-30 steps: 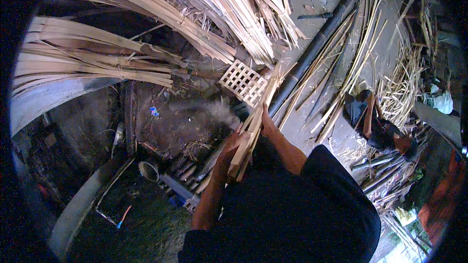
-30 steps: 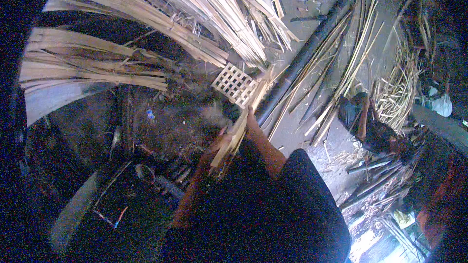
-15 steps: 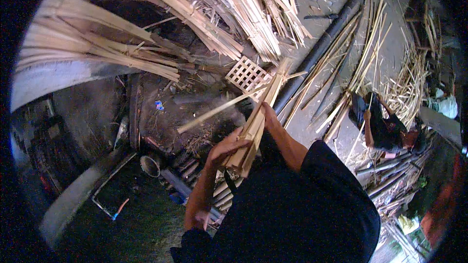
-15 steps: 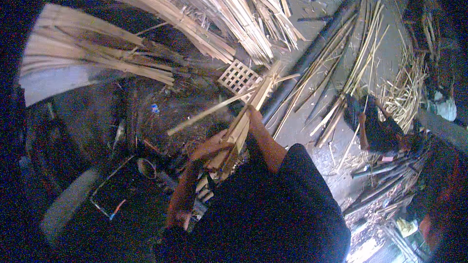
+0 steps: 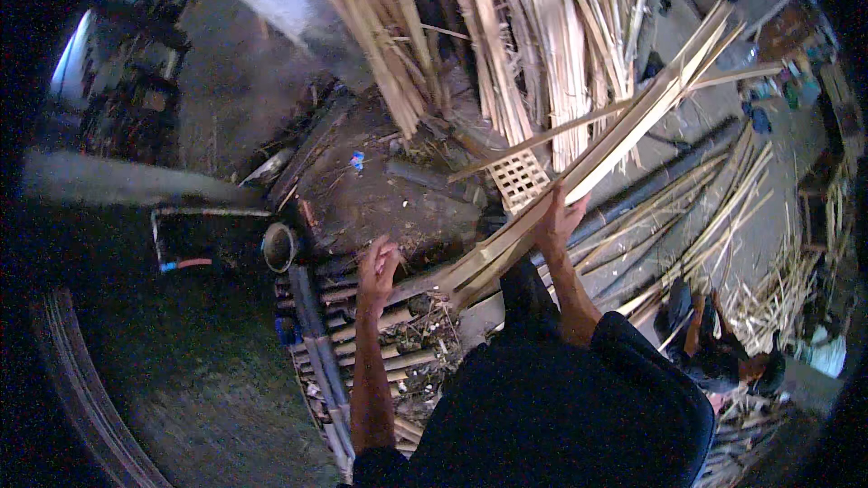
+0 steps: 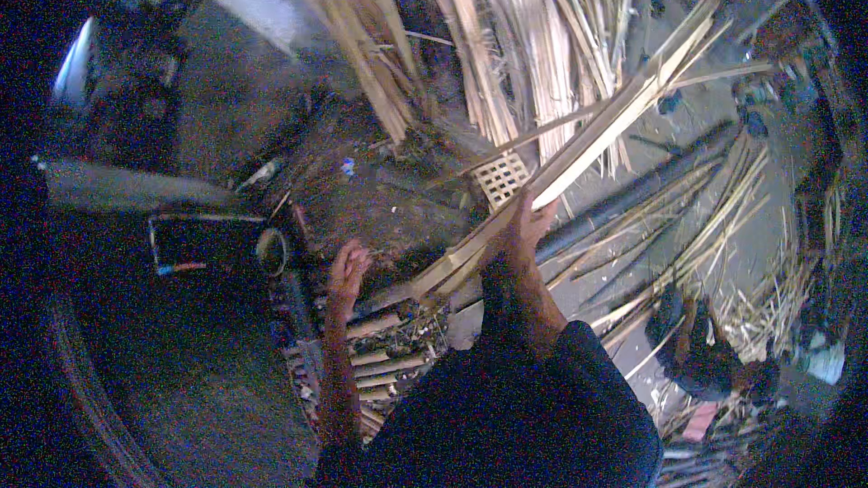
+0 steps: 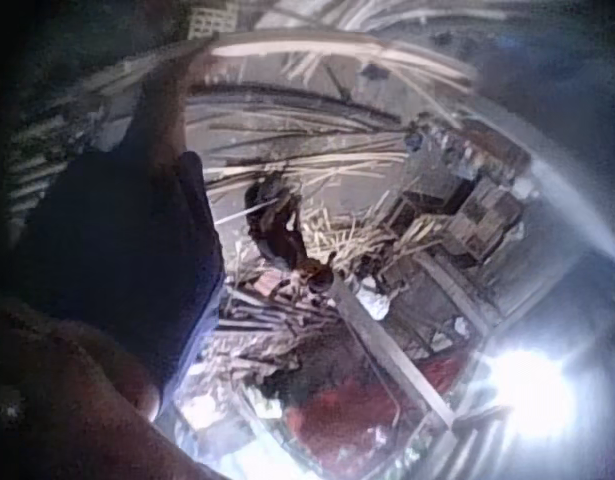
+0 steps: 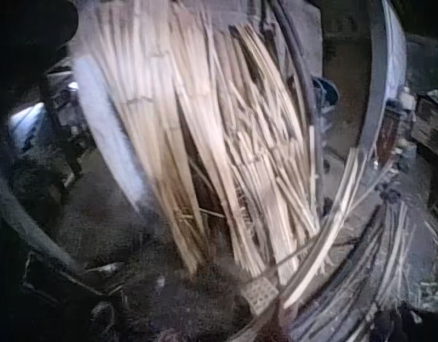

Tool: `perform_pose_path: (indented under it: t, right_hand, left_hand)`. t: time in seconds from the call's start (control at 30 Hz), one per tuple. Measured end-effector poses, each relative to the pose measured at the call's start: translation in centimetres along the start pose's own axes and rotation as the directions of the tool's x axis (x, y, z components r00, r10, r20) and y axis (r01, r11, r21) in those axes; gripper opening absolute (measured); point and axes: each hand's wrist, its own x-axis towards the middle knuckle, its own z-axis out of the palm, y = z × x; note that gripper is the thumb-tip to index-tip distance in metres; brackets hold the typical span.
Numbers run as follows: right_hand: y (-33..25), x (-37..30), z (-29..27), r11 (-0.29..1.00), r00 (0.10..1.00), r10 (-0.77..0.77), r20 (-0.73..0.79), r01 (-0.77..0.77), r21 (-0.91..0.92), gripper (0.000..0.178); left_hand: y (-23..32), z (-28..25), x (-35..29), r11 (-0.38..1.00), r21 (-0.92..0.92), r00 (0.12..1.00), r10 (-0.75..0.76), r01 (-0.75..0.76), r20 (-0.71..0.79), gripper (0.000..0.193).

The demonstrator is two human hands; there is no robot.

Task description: The person splits bamboo strips using a knife and a wooden block, then gathers and stacks the processed strips. The person also picks up a woven bamboo mat and places it with other materials.

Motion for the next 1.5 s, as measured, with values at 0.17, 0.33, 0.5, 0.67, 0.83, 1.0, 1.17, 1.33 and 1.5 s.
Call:
perform_pose_path:
  t: [0.17, 0.33, 0.5, 0.67, 0.83, 1.0, 1.17, 1.33, 1.5]
  right_hand:
    - [-6.6, -4.4, 1.8, 0.963, 0.888, -0.253, 0.385, 0.269, 0.013, 0.058]
    - [-8.8, -12.2, 6.7, 0.878, 0.560, -0.402, 0.725, 0.460, 0.132, 0.055]
    - [-11.8, -18.2, 10.3, 0.733, -0.017, -0.279, 0.960, 0.642, 0.225, 0.064]
    - [-10.0, -22.5, 12.7, 0.761, -0.559, -0.026, 0.828, 0.526, 0.379, 0.067]
    - [-7.9, -24.3, 16.1, 0.868, -0.877, 0.113, 0.467, 0.316, 0.383, 0.061]
    - [-4.7, -26.2, 14.3, 0.792, -0.983, 0.159, 0.089, 0.181, 0.583, 0.062]
    - [-5.4, -29.6, 6.7, 0.927, -0.876, 0.374, -0.305, 0.345, 0.148, 0.085]
    - [-3.6, -33.0, 0.9, 0.949, -0.747, 0.280, -0.604, 0.121, 0.290, 0.102]
    - [-1.9, -40.2, -10.0, 0.928, -0.634, 0.364, -0.682, 0.185, 0.323, 0.103]
  left_hand:
    - [3.2, -3.8, -12.4, 0.983, -0.166, 0.973, 0.038, -0.077, -0.228, 0.044]
    - [13.6, -9.8, -20.0, 0.909, 0.231, 0.800, 0.415, -0.346, -0.433, 0.057]
    - [20.7, -13.0, -22.6, 0.726, 0.483, 0.518, 0.688, -0.490, -0.509, 0.073]
    - [11.6, -19.7, -21.2, 0.454, -0.388, 0.514, 0.194, -0.802, -0.836, 0.078]
    - [7.0, -11.6, -22.9, 0.120, -0.455, 0.445, 0.527, -0.882, -0.724, 0.083]
    - [1.4, -1.6, -26.5, -0.219, -0.107, 0.157, -0.229, -0.970, -0.961, 0.102]
    - [-2.9, 6.7, -32.7, 0.023, 0.117, -0.105, -0.629, -0.993, -0.770, 0.106]
    - [-6.8, 16.4, -37.7, -0.172, 0.360, -0.265, -0.412, -0.917, -0.872, 0.094]
    - [-8.5, 20.9, -49.4, -0.051, 0.538, -0.436, -0.525, -0.841, -0.731, 0.073]
